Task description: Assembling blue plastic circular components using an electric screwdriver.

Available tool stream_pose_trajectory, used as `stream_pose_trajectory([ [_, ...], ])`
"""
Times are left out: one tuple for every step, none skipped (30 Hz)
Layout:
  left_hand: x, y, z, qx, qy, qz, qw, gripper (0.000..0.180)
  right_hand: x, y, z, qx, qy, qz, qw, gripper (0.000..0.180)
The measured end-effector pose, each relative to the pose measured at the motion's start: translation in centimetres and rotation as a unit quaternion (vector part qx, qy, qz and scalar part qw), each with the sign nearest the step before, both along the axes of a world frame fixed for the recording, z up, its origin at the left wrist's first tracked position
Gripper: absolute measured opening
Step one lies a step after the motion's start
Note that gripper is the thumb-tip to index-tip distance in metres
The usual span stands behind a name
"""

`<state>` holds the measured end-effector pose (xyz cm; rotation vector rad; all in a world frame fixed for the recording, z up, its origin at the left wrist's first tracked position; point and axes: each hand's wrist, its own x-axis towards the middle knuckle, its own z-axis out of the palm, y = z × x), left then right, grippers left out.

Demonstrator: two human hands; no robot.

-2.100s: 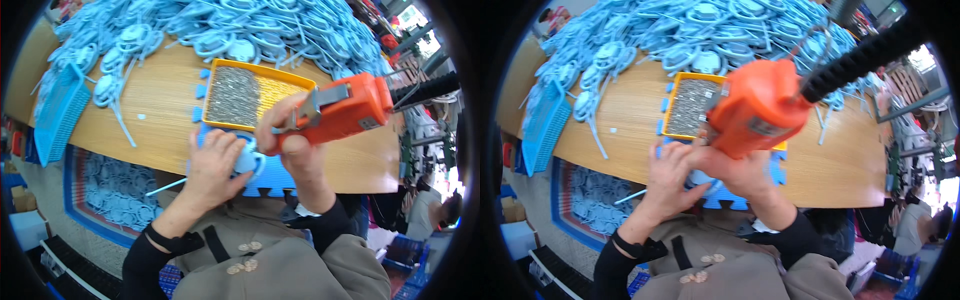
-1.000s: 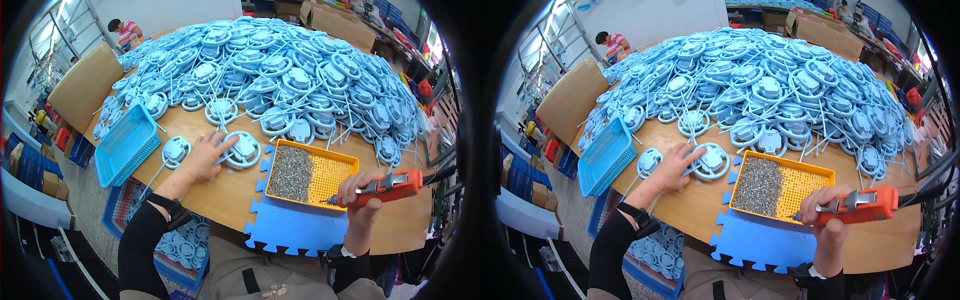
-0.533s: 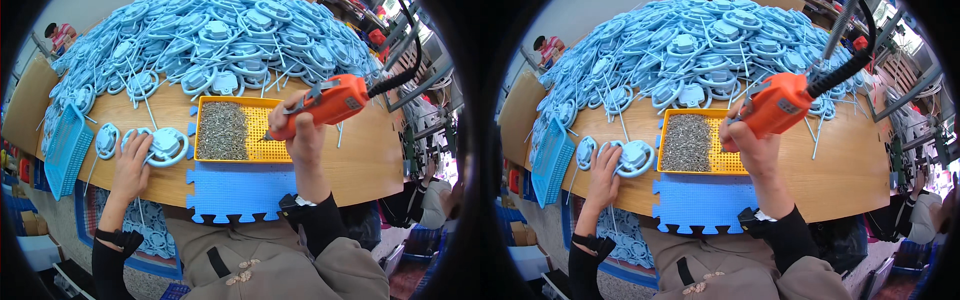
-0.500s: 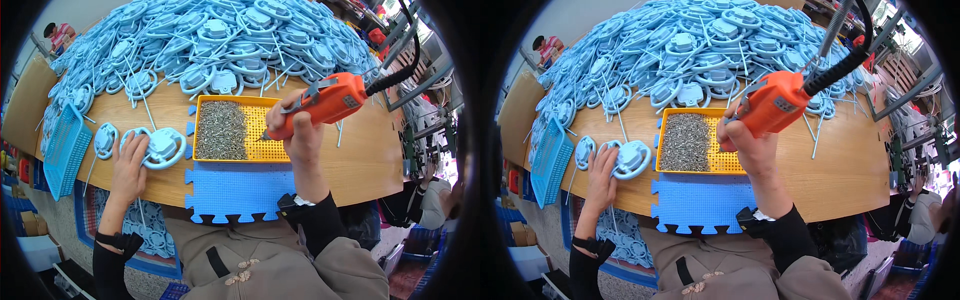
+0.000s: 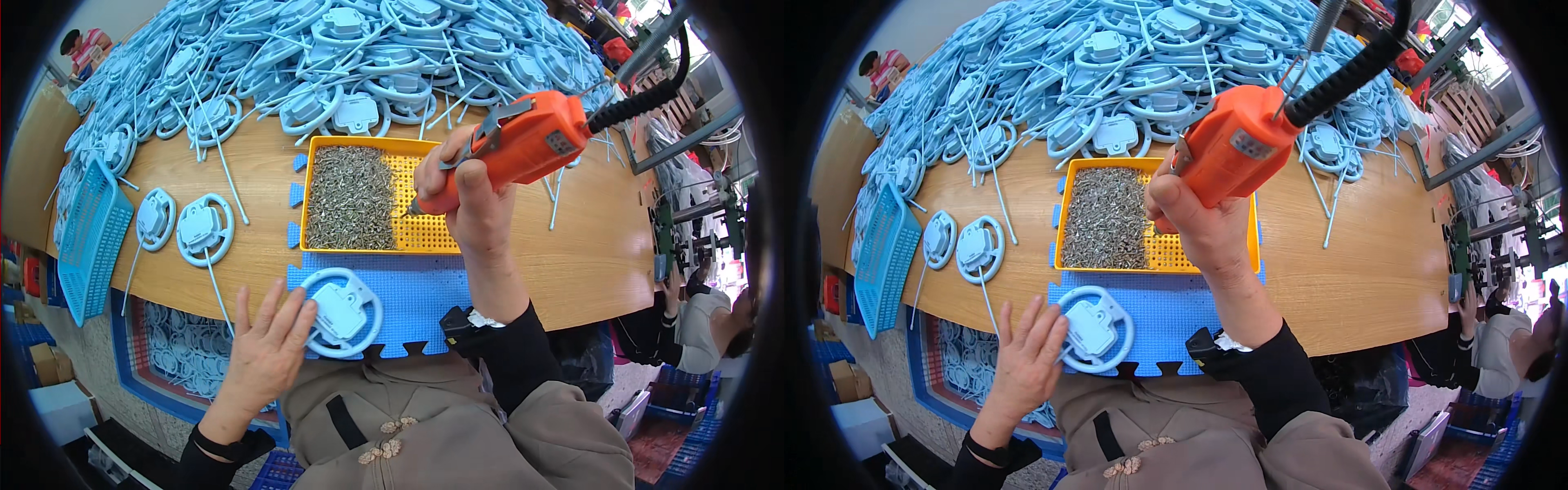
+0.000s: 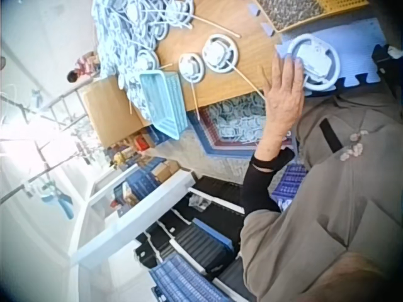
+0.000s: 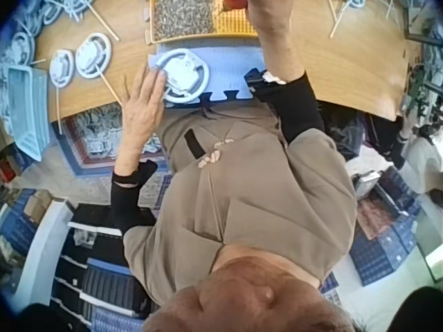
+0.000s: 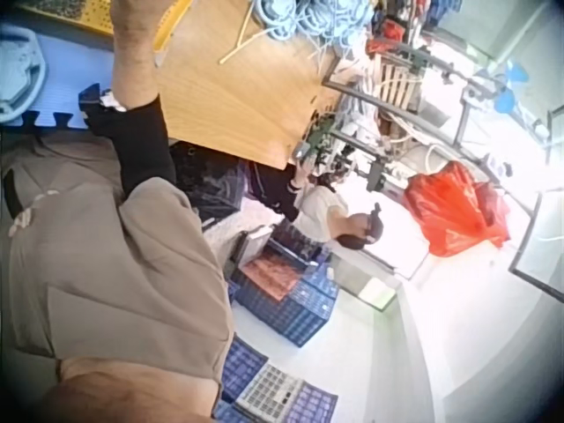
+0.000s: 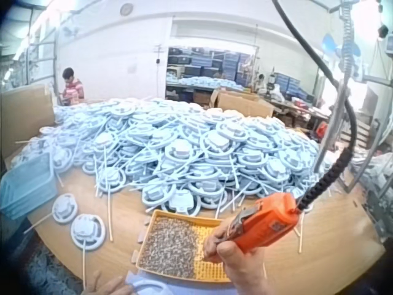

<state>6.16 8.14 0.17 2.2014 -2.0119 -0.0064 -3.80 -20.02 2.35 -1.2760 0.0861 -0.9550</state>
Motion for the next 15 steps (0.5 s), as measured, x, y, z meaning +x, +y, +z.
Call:
stream_pose_trajectory([
  [-0.3,-0.3,0.2,-0.001,0.001,0.0,1.0,0.059,-0.1,0.0,0.0,-0.001,0.001,0.0,1.0,0.044],
  [-0.7,-0.8,0.6,0.016,0.041,0.005,0.999,0.065,-0.1,0.1,0.1,-0.002,0.006,-0.005,1.0,0.043],
  [-1.0,-1.2,0.9,0.032,0.081,0.01,0.996,0.071,-0.2,0.1,0.1,-0.003,0.012,-0.009,1.0,0.042],
  [-1.1,-1.4,0.9,0.031,0.07,0.003,0.997,0.081,-0.2,0.2,0.2,-0.004,0.012,-0.008,1.0,0.042],
  [-1.3,-1.6,1.0,0.03,0.069,0.005,0.997,0.081,0.0,0.2,0.2,-0.002,0.002,-0.007,1.0,0.041],
  [-1.5,-1.8,1.1,0.023,0.085,0.01,0.996,0.083,0.0,0.3,0.2,-0.001,-0.007,-0.006,1.0,0.041],
  [-1.7,-2.0,1.1,0.016,0.1,0.015,0.995,0.084,0.1,0.2,0.1,-0.002,-0.008,-0.004,1.0,0.041],
  [-2.1,-2.3,1.1,0.015,0.1,0.015,0.995,0.084,0.1,0.2,0.0,-0.007,-0.007,-0.009,1.0,0.04],
  [-2.6,-2.7,1.0,-0.018,0.118,0.045,0.992,0.087,0.0,0.1,-0.1,-0.011,-0.005,-0.014,1.0,0.04],
  [-3.1,-3.1,0.8,-0.05,0.135,0.074,0.987,0.089,-0.1,0.2,0.2,-0.013,-0.004,-0.014,1.0,0.04],
  [-3.6,-3.5,1.1,-0.05,0.133,0.079,0.987,0.089,-0.1,0.4,0.9,-0.022,-0.007,-0.02,1.0,0.043],
  [-4.1,-4.0,1.0,-0.062,0.14,0.112,0.982,0.09,-0.2,0.7,1.6,-0.034,-0.004,-0.03,0.999,0.046],
  [-4.6,-4.6,0.8,-0.074,0.146,0.144,0.976,0.09,-0.6,0.8,2.4,-0.034,-0.002,-0.028,0.999,0.046],
  [-5.1,-5.0,0.7,-0.089,0.144,0.166,0.972,0.083,-1.0,1.1,3.6,-0.047,-0.013,-0.016,0.999,0.051],
  [-5.3,-5.4,0.2,-0.087,0.147,0.171,0.97,0.083,-1.2,1.5,4.1,-0.06,-0.019,-0.006,0.998,0.055],
])
